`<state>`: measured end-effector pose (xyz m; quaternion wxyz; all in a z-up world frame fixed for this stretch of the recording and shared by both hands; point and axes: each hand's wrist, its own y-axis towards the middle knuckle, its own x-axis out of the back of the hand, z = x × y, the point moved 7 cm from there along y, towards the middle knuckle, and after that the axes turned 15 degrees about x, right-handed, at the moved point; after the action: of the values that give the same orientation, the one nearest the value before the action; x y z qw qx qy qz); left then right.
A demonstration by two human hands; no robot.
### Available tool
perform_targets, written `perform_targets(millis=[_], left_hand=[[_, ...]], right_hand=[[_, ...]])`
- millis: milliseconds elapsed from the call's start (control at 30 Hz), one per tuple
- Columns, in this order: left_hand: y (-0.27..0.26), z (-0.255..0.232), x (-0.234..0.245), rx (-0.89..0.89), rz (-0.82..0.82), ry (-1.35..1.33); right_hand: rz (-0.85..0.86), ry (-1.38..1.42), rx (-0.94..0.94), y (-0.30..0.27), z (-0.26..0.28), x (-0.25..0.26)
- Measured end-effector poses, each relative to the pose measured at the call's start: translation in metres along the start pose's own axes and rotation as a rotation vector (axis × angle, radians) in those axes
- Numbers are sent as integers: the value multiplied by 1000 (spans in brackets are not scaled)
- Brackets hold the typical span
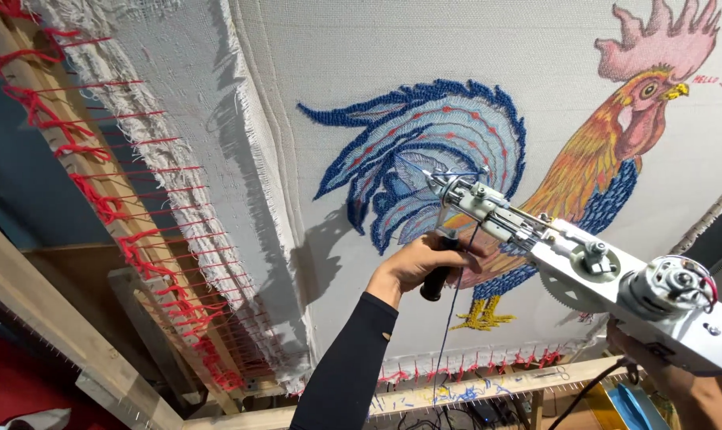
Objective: Using a tufting gun to create a rug with a rooster design.
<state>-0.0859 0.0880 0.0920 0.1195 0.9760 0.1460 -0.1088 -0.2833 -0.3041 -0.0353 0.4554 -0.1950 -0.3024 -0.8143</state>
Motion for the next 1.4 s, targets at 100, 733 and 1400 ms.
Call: perform_targets(millis=[100, 733, 1400], left_hand=[[2, 6, 2, 69, -99, 66], [45, 53, -26, 233, -25, 28], [60, 54, -27, 200, -233, 261]], right_hand=[[-72, 242, 31, -18, 18, -6], [-120, 970, 380, -73, 53, -8], [-200, 832, 297, -83, 83, 2]])
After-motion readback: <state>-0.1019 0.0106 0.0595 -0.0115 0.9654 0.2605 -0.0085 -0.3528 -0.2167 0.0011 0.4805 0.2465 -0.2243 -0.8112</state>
